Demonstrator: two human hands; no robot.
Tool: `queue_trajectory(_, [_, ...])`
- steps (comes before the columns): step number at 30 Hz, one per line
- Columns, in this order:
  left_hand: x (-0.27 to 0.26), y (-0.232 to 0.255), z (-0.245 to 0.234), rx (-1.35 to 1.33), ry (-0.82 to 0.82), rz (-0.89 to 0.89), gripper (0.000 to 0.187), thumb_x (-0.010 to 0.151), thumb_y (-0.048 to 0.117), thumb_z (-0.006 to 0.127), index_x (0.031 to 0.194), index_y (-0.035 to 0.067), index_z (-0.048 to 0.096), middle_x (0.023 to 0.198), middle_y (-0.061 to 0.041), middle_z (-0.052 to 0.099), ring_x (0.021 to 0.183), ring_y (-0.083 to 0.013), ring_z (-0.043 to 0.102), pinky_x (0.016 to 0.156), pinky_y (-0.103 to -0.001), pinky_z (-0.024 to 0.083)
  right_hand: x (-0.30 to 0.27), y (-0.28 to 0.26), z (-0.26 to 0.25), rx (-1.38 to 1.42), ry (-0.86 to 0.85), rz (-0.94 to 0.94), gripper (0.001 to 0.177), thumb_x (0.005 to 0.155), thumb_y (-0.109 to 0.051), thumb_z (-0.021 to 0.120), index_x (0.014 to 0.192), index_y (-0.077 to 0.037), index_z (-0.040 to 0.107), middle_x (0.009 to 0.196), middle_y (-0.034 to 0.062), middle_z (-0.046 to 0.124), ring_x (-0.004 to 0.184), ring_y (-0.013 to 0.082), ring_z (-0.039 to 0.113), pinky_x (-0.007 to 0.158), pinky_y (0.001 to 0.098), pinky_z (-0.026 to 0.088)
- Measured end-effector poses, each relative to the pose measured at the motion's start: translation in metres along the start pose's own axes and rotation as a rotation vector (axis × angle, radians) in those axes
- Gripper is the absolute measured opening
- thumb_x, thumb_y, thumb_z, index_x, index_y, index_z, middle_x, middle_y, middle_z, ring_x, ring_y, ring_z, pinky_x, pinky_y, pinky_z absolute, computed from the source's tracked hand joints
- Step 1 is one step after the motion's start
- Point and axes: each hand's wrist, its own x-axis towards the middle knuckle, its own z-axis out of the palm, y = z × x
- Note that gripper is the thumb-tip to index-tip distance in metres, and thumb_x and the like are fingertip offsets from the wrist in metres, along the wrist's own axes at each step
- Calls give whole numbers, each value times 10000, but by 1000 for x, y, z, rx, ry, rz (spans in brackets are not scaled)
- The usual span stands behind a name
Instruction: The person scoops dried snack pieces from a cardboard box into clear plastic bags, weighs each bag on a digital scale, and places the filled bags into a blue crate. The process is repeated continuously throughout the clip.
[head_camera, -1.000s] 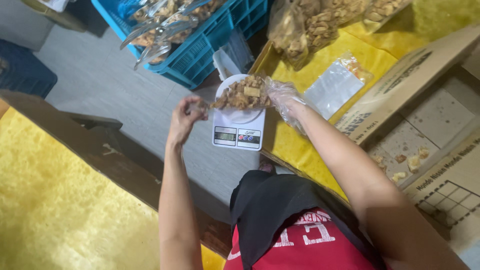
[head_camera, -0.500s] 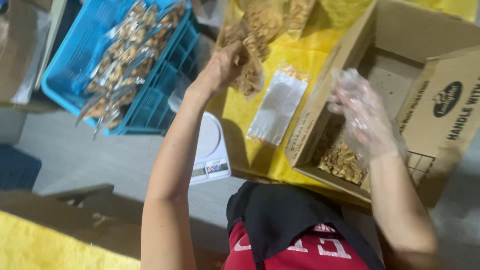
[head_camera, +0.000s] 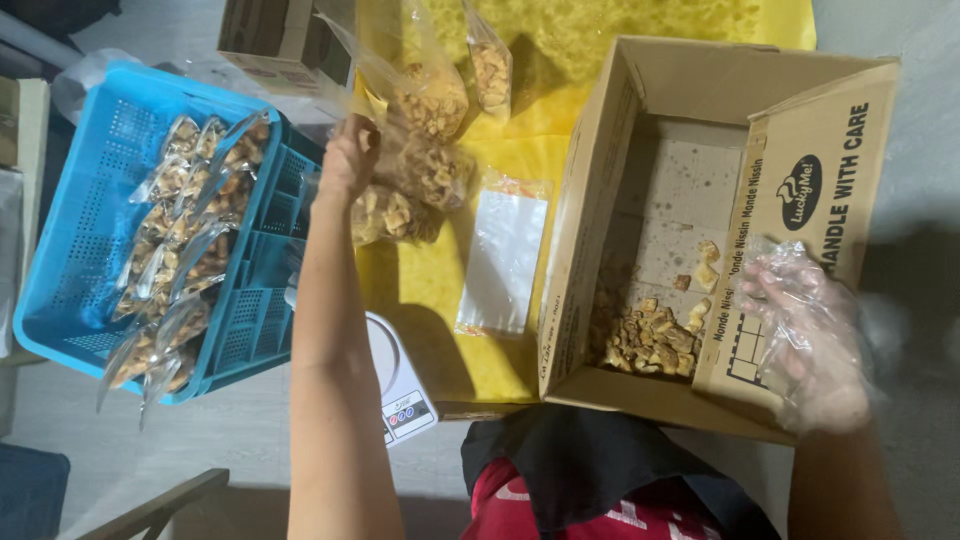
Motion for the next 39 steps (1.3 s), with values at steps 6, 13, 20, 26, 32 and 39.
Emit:
queue_trajectory(6, [-43,133,-88,-58,136,214,216,971,66,741,1160,41,639,1311,-201,579,933,-278,694,761,-343,658,24,9,4,126,-59,107,595,1062,-408,587,1447,42,534,1165,169,671,1046,300,678,1002,484,538])
queue_trajectory(13, [-131,279,-52,-88,35,666,631,857,341,788,1345,-3,583,1272,-221,591,971,-296,660,806,-441,575,60,66,61,555,-497,537,536,934,-433,616,1301,-47,558,1144,199,711,1093,431,643,943,602,518])
queue_trajectory(20, [-253,137,133,-1487,582,-1170,298,942,182,630,1190,186,464,1049,-39,620,844,-173,669,707,-333,594,57,58,7,190,-283,402,241,1113,-151,626,1316,-21,634,1177,138,665,1024,237,643,869,375,566])
queue_trajectory(26, [-330,104,256,-716,62,-1228,380,974,350,726,991,-28,689,862,-97,681,754,-191,655,657,-324,534,19,36,58,-600,-120,307,416,957,-45,546,1363,-80,630,1323,13,680,1053,191,665,899,379,571])
queue_trajectory(32, [-316,124,273,-1274,585,-1149,249,941,202,667,1078,1,615,1024,-148,639,925,-273,644,786,-394,570,16,38,66,-740,-68,560,396,1004,-109,511,1378,-213,590,1277,107,687,1021,220,658,831,472,539])
queue_trajectory(39, [-335,141,288,-1971,737,-1148,300,1024,174,401,1239,-34,422,1345,-274,500,1229,-364,663,968,-434,625,57,98,11,-501,-137,344,287,980,-71,565,1254,-78,651,1195,89,713,958,190,700,768,329,604])
